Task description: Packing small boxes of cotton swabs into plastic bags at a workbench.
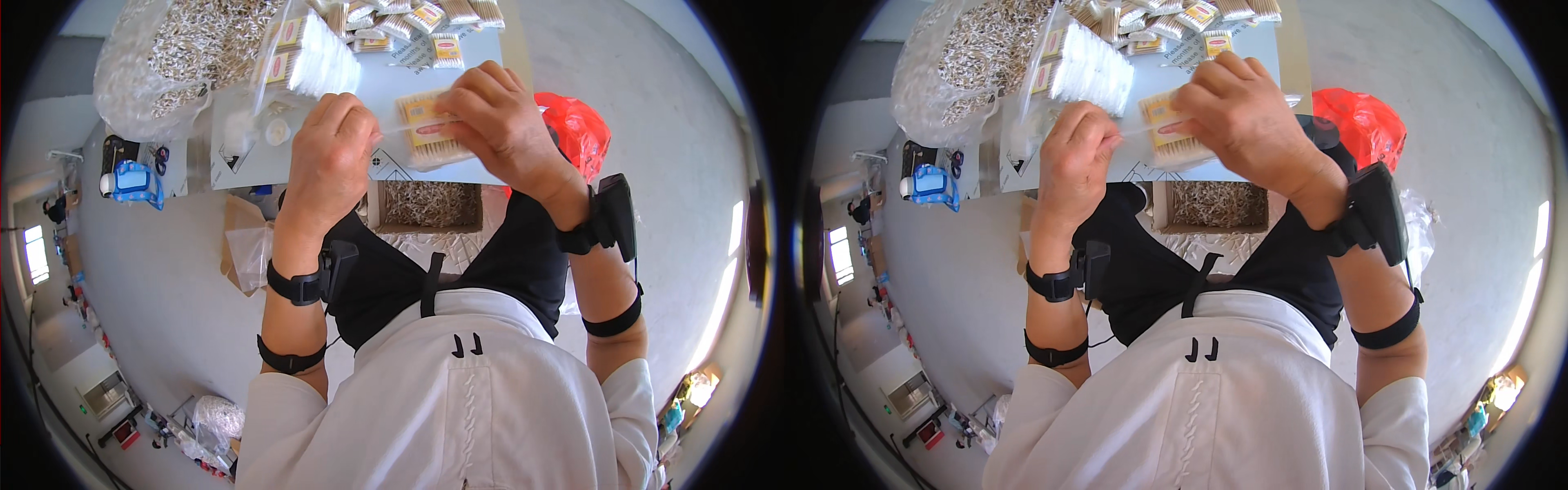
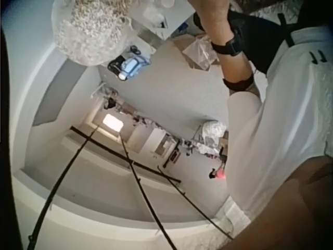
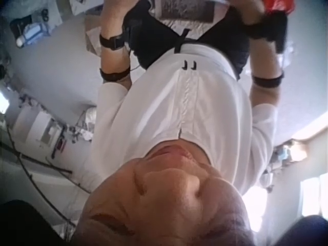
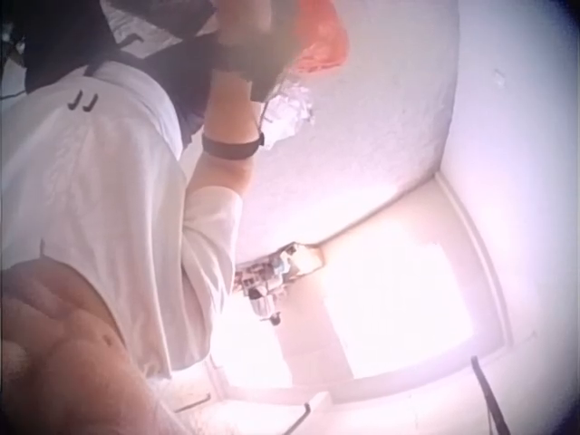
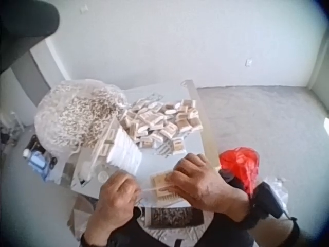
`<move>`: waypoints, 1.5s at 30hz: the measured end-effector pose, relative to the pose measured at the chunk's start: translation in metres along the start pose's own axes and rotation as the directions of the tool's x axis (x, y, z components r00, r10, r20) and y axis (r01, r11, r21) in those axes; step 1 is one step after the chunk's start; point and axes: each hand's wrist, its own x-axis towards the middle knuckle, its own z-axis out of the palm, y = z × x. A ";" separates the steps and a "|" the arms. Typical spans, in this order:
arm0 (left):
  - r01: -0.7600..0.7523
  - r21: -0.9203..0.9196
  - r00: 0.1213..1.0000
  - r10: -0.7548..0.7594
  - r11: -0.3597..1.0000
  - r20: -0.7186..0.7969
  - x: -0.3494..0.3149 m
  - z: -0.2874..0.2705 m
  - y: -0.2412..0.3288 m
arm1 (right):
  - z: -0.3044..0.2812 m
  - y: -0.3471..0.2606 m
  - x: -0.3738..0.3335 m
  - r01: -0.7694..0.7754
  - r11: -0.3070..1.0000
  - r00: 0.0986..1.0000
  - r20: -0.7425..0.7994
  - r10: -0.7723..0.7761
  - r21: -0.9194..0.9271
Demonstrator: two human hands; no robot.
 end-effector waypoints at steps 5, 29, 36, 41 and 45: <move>0.047 0.039 0.999 -0.046 0.998 -0.030 0.012 0.003 0.016 | 0.018 -0.010 0.009 0.064 0.986 0.994 0.093 -0.050 -0.154; -0.001 0.053 0.995 -0.004 0.999 0.100 0.013 0.019 0.005 | -0.051 0.044 -0.021 0.170 0.930 0.972 0.213 -0.103 -0.327; 0.009 0.010 0.996 -0.010 1.000 0.087 0.016 0.016 0.005 | -0.078 0.064 -0.057 -0.092 0.961 0.974 0.177 0.141 -0.261; 0.032 -0.111 0.994 -0.043 0.993 -0.097 0.022 0.018 0.019 | -0.051 0.032 -0.063 -0.548 0.663 0.811 0.132 0.569 0.510; -0.034 0.038 0.998 0.035 0.999 -0.043 0.025 0.029 0.025 | -0.018 0.031 -0.068 -0.502 0.478 0.753 0.091 0.652 0.721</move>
